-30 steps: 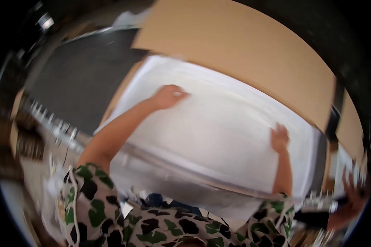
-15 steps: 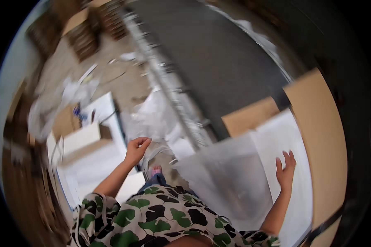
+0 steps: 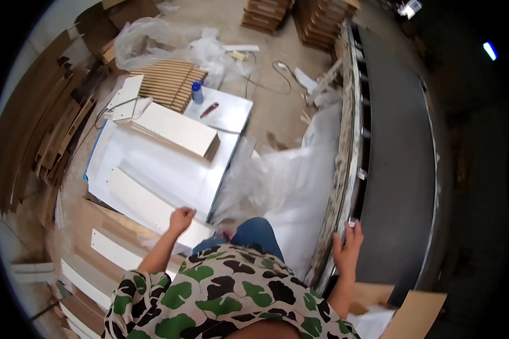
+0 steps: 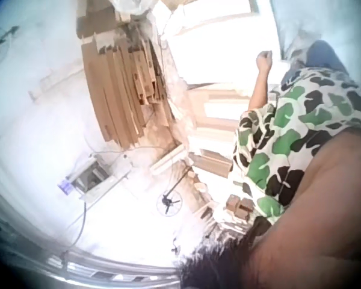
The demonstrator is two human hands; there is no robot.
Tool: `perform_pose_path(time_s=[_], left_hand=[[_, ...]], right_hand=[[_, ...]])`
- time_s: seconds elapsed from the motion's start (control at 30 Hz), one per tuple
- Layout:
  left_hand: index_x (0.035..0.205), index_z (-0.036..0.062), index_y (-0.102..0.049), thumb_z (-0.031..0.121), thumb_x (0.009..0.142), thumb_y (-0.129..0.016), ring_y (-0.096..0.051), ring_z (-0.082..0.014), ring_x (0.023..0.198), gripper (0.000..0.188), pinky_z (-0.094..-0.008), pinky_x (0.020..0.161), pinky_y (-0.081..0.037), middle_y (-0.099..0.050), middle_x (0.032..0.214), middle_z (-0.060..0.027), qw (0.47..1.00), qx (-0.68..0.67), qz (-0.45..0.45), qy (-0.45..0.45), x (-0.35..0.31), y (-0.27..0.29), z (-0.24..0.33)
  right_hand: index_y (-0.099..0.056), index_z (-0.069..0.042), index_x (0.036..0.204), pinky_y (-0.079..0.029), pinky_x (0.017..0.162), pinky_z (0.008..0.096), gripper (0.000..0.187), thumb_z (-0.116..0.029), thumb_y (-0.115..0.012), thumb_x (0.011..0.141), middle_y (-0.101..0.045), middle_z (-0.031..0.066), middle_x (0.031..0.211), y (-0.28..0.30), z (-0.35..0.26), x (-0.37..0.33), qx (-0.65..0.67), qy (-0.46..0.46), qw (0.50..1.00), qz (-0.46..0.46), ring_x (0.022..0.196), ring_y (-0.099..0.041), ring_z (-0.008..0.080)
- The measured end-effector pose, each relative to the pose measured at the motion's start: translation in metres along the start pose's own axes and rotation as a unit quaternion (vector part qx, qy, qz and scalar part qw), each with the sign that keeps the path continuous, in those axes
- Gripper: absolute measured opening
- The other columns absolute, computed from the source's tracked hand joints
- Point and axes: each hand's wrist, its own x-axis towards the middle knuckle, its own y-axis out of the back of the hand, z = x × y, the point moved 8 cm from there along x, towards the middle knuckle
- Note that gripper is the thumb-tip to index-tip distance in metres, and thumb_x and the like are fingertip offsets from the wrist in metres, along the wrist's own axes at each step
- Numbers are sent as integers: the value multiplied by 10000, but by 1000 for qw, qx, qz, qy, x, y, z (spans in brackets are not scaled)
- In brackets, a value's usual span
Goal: The person places white furniture panels and protective foam into cardboard boxes on a conveyor belt. They pick up panels from the floor, align them inside the foam-lined boxes, and stack additional boxes onto the belt.
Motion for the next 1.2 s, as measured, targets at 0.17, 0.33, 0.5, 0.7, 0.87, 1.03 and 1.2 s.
perform_pose_path(time_s=[0.17, 0.33, 0.5, 0.7, 0.87, 1.03, 1.2], left_hand=[[851, 117, -674, 421, 767, -601, -628, -269, 721, 324, -360, 658, -485, -646, 746, -116, 992, -58, -111, -24, 18, -104, 42], [837, 140, -680, 470, 763, -561, -619, -308, 770, 359, -403, 704, -490, -650, 787, -113, 991, 49, -103, -69, 66, -107, 111], [801, 135, -697, 475, 734, -585, -627, -283, 780, 364, -372, 717, -494, -663, 802, -98, 975, 144, -170, 9, 154, -121, 138], [807, 89, -689, 479, 735, -597, -626, -286, 773, 407, -365, 711, -487, -662, 809, -117, 975, 133, -177, 36, 234, -105, 203], [831, 57, -692, 614, 773, -487, -615, -328, 789, 597, -399, 732, -464, -647, 835, -177, 953, 165, -221, 128, 301, -103, 250], [842, 43, -684, 631, 777, -462, -592, -359, 841, 632, -397, 762, -451, -638, 875, -195, 931, 225, -284, 43, 445, -136, 282], [862, 26, -670, 589, 784, -477, -582, -378, 885, 600, -421, 797, -450, -625, 938, -206, 924, 262, -275, -39, 602, -140, 388]], right_hand=[[-500, -47, 1164, -369, 919, 443, 416, -159, -622, 782, -377, 226, 1287, -39, 55, 78, 6, -6, 1000, -3, 1118, -391, 402], [-482, -41, 1175, -360, 928, 449, 450, -166, -623, 766, -375, 237, 1280, -78, 112, 194, 30, 0, 1000, 9, 1113, -387, 412], [-456, -35, 1205, -308, 945, 503, 479, -220, -599, 786, -350, 281, 1283, -103, 229, 280, -5, -99, 993, 61, 1107, -363, 458], [-502, -58, 1172, -375, 891, 476, 376, -311, -468, 896, -425, 223, 1258, -88, 350, 329, -138, -339, 920, 137, 1082, -437, 400], [-535, -74, 1141, -402, 860, 465, 342, -310, -447, 910, -489, 178, 1207, -95, 383, 342, -304, -373, 856, 191, 1063, -475, 335], [-581, -1, 1070, -420, 857, 400, 401, -330, -582, 840, -590, 172, 1060, -58, 328, 345, -327, -283, 860, 270, 971, -547, 292], [-586, -24, 1010, -450, 754, 440, 299, -275, -527, 859, -589, 167, 1030, -85, 354, 341, -440, -344, 781, 279, 921, -565, 330]])
